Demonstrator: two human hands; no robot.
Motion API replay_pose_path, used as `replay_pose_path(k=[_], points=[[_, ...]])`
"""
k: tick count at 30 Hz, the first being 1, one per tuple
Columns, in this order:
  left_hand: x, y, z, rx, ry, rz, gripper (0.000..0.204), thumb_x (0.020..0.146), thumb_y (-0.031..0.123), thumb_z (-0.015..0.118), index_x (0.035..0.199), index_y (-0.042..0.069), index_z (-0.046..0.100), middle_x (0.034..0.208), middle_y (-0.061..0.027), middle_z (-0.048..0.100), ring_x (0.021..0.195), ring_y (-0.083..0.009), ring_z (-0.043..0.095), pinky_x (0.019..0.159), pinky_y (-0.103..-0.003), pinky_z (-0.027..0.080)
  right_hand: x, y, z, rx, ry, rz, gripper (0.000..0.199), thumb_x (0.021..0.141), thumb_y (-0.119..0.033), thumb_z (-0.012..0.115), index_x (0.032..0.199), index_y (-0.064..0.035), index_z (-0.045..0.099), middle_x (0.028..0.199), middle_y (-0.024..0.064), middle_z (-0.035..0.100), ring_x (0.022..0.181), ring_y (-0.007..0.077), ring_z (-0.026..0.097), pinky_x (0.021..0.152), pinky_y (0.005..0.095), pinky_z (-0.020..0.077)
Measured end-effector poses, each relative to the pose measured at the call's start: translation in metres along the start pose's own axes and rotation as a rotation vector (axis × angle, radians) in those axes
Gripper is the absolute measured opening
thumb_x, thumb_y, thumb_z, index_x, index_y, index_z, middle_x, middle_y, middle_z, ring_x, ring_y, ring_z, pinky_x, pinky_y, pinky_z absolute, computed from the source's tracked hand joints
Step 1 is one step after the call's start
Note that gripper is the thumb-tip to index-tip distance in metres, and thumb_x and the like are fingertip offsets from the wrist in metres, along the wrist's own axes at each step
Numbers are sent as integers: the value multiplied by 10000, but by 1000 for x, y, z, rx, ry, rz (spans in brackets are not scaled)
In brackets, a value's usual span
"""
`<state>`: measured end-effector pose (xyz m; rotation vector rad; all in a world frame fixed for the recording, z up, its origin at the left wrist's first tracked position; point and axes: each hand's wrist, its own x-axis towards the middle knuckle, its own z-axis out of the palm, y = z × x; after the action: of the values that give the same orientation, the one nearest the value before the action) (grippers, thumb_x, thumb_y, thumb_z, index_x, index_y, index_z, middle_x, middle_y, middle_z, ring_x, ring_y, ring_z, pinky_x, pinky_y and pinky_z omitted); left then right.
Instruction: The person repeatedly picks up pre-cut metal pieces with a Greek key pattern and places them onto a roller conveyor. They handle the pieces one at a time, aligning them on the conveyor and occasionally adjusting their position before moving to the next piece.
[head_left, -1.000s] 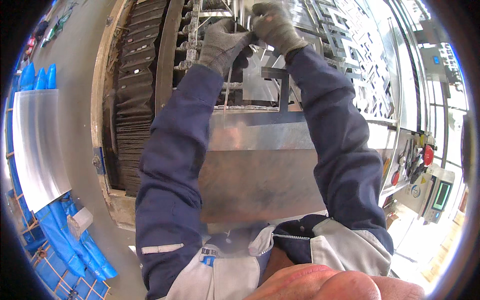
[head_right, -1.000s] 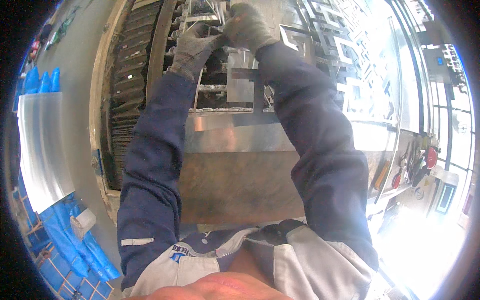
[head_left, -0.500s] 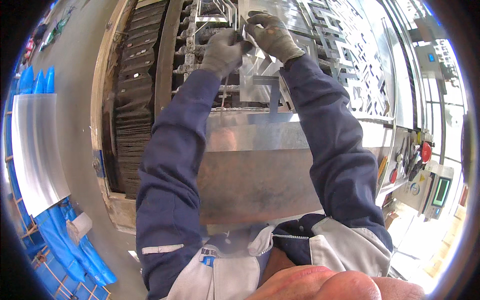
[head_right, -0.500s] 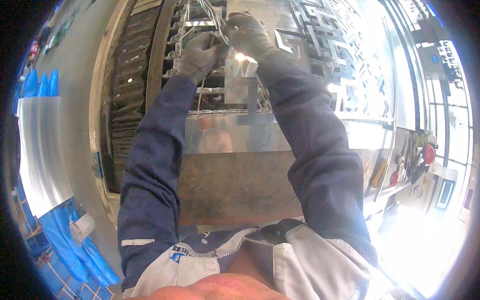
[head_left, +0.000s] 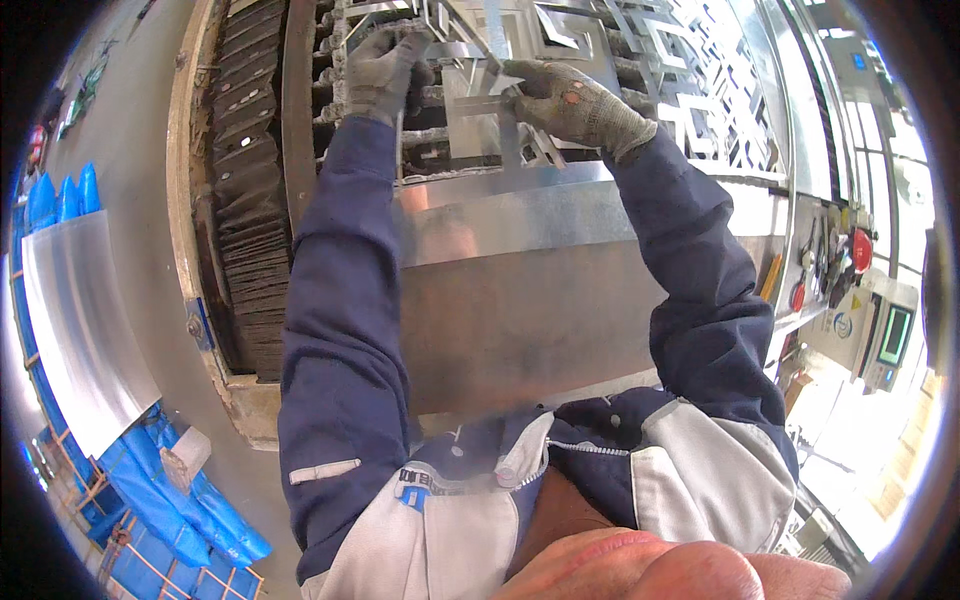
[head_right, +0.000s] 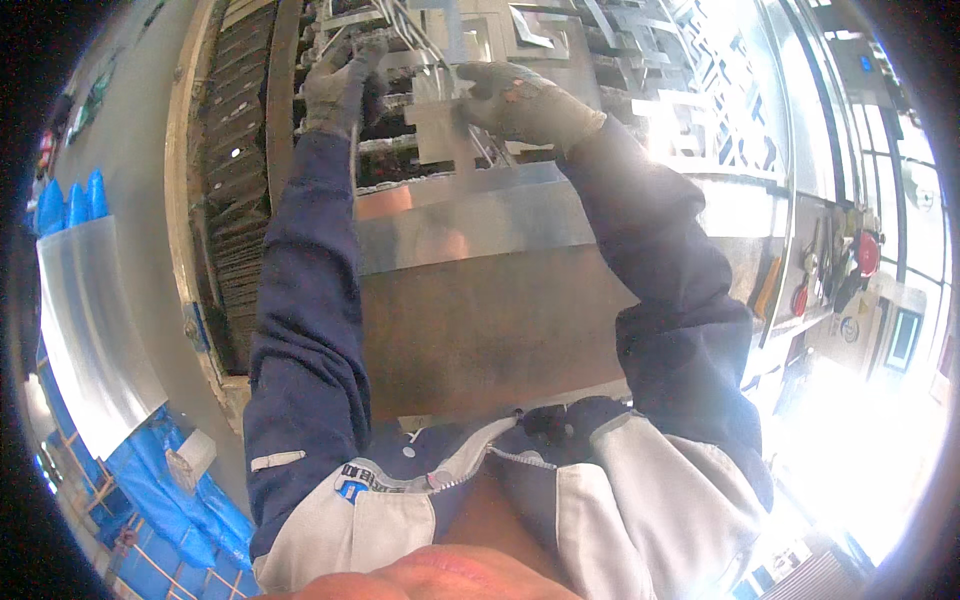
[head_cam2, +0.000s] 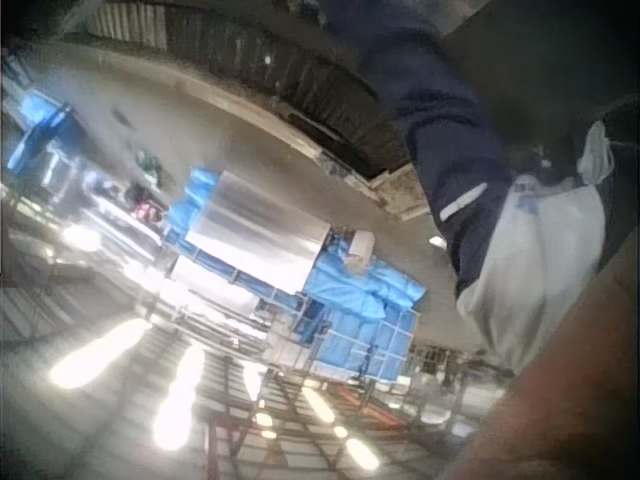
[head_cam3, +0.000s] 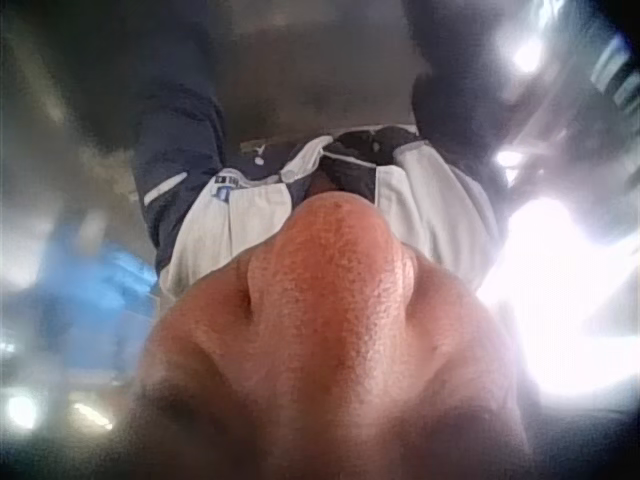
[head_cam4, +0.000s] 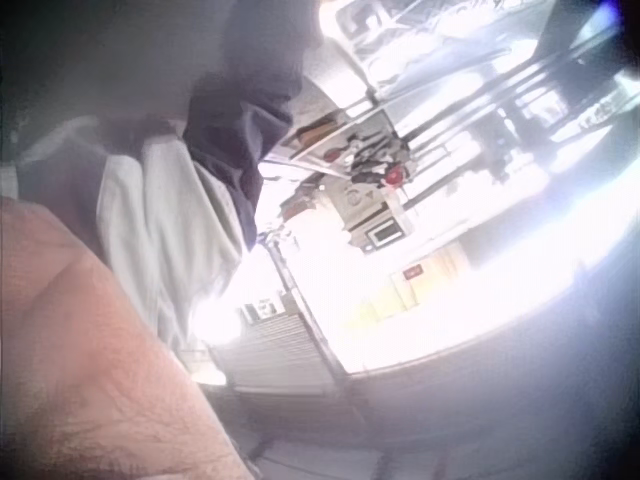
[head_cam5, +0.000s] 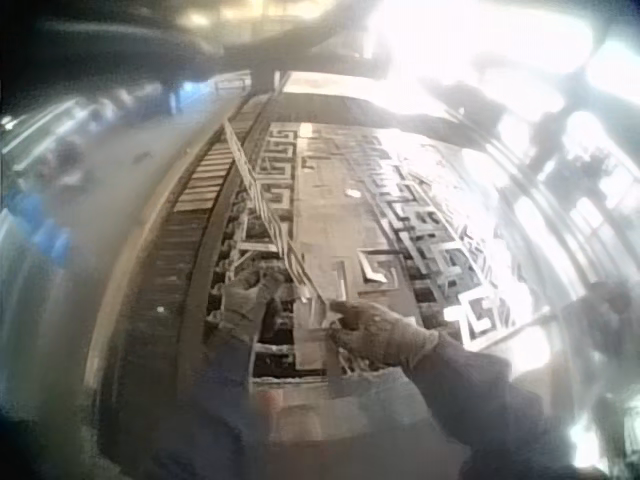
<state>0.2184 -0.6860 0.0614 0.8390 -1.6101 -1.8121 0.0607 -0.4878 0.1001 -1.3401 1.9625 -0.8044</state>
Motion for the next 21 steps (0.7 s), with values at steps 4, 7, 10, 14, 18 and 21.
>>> replay_pose_path(k=[4,7,10,14,18,21], points=[[-14,10,-12,-17,-41,-16,412,844,391,837,1003,42,685,677,-22,657,476,-102,554,408,-296,416,-14,-16,-4,-419,-126,-247,422,881,-236,585,1231,-2,605,1012,252,708,936,361,707,825,437,549],[-17,37,-21,45,-15,11,384,851,371,834,989,49,677,619,-5,605,447,-86,515,390,-278,383,-19,-24,-10,-524,15,-89,370,879,-186,545,1198,-15,618,956,243,707,921,391,704,798,464,557],[-18,68,-30,114,-65,77,360,868,383,812,938,63,661,564,10,534,414,-69,469,369,-264,344,-22,-35,-22,-708,284,-483,344,861,-98,567,1184,-7,643,898,151,702,864,334,694,764,412,566],[-21,92,-29,99,-16,38,307,864,364,820,875,95,673,584,7,563,400,-87,480,342,-263,353,-9,-59,-43,-430,370,-423,298,878,-20,568,1155,12,673,891,113,705,844,245,694,748,358,568],[-22,99,-22,-13,43,26,293,901,321,780,868,75,625,553,21,497,365,-99,418,339,-284,285,12,-70,-59,-430,279,-357,347,901,-42,548,1226,-6,663,902,137,731,807,251,715,753,374,569],[-19,104,-20,-106,26,51,283,904,307,778,854,75,623,551,23,492,356,-99,410,337,-283,293,23,-67,-72,-604,221,-530,336,881,-39,576,1200,-18,682,1045,163,729,895,277,713,793,377,565]])
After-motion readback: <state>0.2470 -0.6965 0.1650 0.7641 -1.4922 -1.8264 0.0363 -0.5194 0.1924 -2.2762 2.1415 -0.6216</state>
